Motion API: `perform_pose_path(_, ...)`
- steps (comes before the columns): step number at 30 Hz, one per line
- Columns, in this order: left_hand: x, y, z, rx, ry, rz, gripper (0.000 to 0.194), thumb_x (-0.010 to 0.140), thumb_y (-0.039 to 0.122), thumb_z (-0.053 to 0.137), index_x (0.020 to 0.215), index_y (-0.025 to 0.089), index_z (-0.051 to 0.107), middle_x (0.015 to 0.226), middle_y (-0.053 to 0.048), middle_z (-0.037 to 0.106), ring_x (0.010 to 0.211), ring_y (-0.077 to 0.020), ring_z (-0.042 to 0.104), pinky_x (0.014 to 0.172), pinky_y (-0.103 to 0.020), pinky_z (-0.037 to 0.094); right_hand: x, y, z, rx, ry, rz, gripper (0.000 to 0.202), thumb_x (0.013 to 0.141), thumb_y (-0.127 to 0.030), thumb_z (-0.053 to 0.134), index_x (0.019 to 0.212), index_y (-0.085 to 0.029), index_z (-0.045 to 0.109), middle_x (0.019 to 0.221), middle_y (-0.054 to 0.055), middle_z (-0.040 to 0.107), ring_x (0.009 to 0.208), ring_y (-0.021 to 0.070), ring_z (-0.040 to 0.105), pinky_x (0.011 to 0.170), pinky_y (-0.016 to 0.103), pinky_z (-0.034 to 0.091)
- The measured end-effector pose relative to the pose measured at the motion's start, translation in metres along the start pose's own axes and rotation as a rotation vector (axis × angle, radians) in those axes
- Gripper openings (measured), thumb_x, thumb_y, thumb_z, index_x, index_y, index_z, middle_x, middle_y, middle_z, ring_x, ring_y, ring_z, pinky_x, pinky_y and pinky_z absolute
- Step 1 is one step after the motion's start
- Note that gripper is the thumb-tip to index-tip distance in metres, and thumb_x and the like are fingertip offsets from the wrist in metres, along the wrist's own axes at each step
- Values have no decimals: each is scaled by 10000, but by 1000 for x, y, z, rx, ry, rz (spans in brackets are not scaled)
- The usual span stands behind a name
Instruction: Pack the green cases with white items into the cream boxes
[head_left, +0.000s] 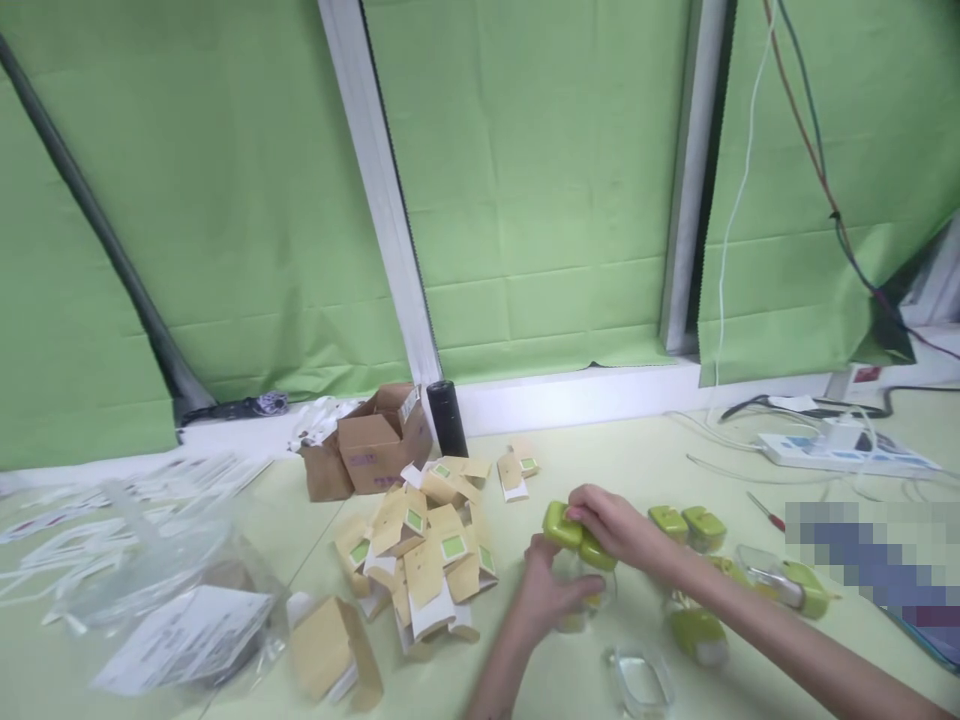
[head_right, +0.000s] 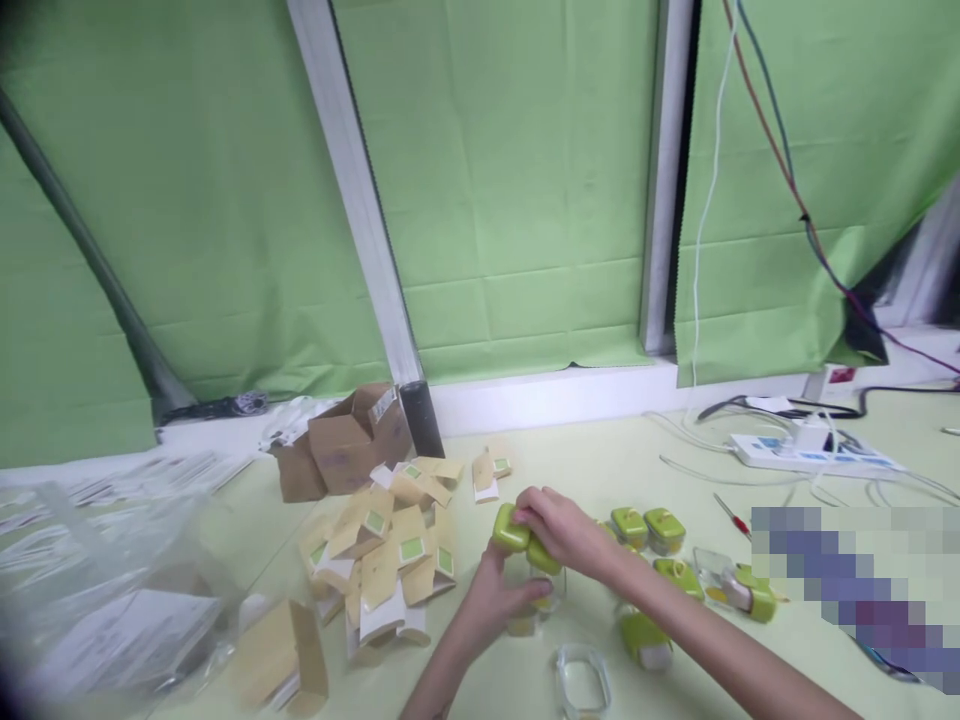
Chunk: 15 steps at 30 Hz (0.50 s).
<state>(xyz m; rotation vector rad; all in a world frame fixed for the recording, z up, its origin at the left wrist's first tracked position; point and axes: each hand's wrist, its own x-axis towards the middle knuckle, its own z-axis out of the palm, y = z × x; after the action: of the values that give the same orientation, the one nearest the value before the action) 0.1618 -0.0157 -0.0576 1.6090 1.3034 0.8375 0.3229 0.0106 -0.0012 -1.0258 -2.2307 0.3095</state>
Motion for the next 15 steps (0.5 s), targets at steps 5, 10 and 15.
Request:
perform_pose_path(5, 14, -10, -16, 31, 185, 116, 313, 652, 326, 672, 918, 210, 556, 1007, -46, 591, 997, -238, 527, 929, -356, 379, -3, 18, -21, -38, -46, 25, 236, 962, -321, 277, 857, -226, 466, 755, 17, 573, 663, 158, 539, 611, 279, 439)
perform_pose_path(10, 25, -23, -30, 113, 241, 106, 330, 699, 329, 607, 991, 197, 528, 1073, -80, 562, 988, -234, 535, 900, -366, 406, -37, 44, -15, -140, -160, 70, 240, 952, -314, 316, 838, -224, 507, 705, 10, 565, 625, 166, 539, 565, 269, 404)
perform_pose_path(15, 22, -16, -27, 273, 180, 113, 477, 689, 328, 612, 1135, 205, 497, 1206, -100, 478, 1206, -274, 359, 1014, -396, 276, -52, 43, -8, -169, -236, 20, 234, 919, -324, 424, 761, -207, 551, 652, 8, 579, 612, 171, 554, 588, 279, 409)
